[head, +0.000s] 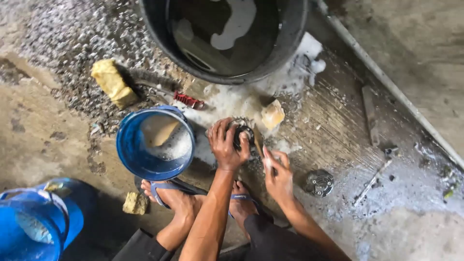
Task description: Cleaning a car alternator using a brush, sponge, and soapy water on a workshop floor.
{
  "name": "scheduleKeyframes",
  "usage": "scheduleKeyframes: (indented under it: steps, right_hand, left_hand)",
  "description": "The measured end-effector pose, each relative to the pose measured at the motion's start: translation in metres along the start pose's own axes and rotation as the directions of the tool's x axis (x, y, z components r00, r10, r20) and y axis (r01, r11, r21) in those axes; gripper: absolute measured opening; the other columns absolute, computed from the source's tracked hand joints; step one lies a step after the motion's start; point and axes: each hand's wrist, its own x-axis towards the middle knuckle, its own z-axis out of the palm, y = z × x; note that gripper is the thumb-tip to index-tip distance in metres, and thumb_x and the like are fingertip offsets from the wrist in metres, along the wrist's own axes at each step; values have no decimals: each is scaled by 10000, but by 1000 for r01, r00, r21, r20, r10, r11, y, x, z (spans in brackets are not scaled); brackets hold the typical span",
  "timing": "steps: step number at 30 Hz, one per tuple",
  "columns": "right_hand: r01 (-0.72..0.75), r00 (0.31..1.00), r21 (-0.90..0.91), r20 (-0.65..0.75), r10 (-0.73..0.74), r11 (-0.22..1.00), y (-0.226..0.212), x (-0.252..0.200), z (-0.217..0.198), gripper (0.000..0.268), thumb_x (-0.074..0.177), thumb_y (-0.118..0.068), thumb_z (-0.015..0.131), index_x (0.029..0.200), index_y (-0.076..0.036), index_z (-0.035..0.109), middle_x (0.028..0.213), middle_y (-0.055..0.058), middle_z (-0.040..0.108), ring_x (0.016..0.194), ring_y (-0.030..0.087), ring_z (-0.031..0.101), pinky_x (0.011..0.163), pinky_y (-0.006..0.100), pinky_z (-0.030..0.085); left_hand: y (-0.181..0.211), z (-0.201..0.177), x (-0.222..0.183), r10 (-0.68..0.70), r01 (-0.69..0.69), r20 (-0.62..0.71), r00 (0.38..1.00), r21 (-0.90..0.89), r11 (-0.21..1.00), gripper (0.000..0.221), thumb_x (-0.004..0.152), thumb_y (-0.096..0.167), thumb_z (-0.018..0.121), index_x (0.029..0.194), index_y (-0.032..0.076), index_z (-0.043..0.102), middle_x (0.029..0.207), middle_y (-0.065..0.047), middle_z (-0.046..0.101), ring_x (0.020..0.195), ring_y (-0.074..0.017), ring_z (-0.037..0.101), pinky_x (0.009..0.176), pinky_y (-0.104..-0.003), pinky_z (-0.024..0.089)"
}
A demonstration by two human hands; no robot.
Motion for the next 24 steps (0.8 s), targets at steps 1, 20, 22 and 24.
scheduleKeyframes:
  steps: [1, 20, 22, 24]
  right_hand:
    - [-2, 1000, 2, 7, 2, 1000, 1, 18, 4, 410, 930, -27, 649, 1321, -119, 734, 1084, 80, 714, 1033, 240, 707, 914, 336, 581]
    - [26, 994, 44, 105, -31, 999, 20, 61, 10, 342, 947, -31, 630, 1256, -69, 770, 1031, 147, 738, 994, 287, 706, 943, 368, 530]
    - [-46, 991, 62, 127, 38, 997, 21, 41, -7, 331, 941, -48, 652, 1254, -60, 758, 1027, 133, 727, 1006, 259, 707, 940, 340, 534]
    - [35, 983, 0, 181, -34, 999, 32, 49, -16, 309, 915, -23, 673, 1211, -12, 762, 1017, 182, 698, 997, 319, 695, 912, 391, 538]
  left_hand:
    - [-2, -1, 1, -5, 5, 1, 1000, 5, 1000, 289, 943, 336, 620, 991, 82, 748, 1138, -136, 711, 1106, -363, 663, 1053, -516, 436]
    - [-7, 3, -1, -26, 26, 26, 999, -8, 1000, 281, 956, 360, 593, 991, 125, 743, 1159, -105, 713, 1116, -348, 658, 1049, -542, 435]
    - [-2, -4, -5, -60, 60, 26, 998, -7, 998, 294, 981, 362, 570, 994, 124, 742, 1172, -110, 710, 1127, -352, 653, 1044, -551, 436]
    - [-3, -2, -4, -58, 60, 47, 997, -33, 998, 292, 1000, 345, 570, 1014, 108, 738, 1192, -126, 700, 1164, -362, 637, 1072, -562, 415]
